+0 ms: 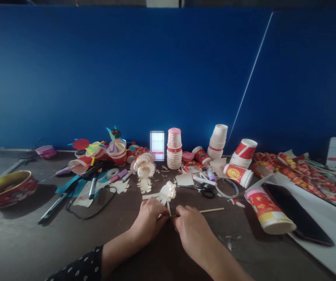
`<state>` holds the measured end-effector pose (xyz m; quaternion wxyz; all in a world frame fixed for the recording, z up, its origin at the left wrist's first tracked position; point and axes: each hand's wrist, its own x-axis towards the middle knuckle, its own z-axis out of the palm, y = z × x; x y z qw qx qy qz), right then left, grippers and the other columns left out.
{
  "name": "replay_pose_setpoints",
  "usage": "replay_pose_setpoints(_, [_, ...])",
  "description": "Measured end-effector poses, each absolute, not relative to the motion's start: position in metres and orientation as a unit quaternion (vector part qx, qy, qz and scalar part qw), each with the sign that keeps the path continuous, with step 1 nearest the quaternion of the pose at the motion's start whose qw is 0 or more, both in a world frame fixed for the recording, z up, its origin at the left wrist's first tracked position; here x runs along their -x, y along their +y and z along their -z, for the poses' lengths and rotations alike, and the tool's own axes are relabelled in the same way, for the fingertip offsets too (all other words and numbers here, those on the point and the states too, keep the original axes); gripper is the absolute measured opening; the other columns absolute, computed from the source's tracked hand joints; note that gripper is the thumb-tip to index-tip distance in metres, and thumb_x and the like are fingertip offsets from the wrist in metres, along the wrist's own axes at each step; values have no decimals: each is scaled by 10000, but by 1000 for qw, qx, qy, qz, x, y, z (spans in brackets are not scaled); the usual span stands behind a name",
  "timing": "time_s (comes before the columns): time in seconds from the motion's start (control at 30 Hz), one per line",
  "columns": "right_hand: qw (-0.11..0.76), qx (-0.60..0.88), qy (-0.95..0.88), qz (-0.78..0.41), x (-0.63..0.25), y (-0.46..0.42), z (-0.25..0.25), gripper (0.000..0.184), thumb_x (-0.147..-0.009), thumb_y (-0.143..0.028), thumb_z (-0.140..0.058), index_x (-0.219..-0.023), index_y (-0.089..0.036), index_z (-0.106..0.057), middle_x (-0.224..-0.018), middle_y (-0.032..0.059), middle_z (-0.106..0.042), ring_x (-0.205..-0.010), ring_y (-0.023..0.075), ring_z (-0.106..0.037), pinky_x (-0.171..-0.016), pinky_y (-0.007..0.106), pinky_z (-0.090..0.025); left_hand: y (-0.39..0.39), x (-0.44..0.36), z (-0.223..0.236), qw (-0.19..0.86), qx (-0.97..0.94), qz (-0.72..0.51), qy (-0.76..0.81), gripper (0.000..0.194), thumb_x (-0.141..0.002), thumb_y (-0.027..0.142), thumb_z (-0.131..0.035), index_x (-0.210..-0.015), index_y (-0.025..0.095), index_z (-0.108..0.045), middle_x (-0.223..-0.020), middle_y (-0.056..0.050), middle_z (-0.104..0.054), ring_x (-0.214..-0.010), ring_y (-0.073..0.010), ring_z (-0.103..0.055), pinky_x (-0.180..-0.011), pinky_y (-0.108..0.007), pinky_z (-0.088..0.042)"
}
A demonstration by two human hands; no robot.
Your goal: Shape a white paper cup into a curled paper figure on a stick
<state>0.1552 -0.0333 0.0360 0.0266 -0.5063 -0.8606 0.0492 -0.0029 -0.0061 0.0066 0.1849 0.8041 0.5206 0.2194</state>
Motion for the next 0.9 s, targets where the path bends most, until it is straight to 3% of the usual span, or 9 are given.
replay_pose_setpoints(0.47, [70,501,-857,-97,-159,-31,-33,276,-825,-117,-420,-828,-215,-678,-832,47,-584,-779,161,-529,-690,261,-358,-10,0,-8,48,-880,-170,440,136,-783,140,-453,-701,150,-562,-792,-82,-577,-822,-225,-470,-714,-358,-346])
replay_pose_setpoints(0.9, [93,506,-849,-116,-158,-31,-36,285,-825,-135,-411,-844,-222,-682,-835,40,-587,-792,155,-540,-684,249,-368,-11,-1,-14,100,-851,-176,484,124,-762,166,-484,-710,162,-597,-786,-60,-591,-834,-211,-474,-741,-354,-332])
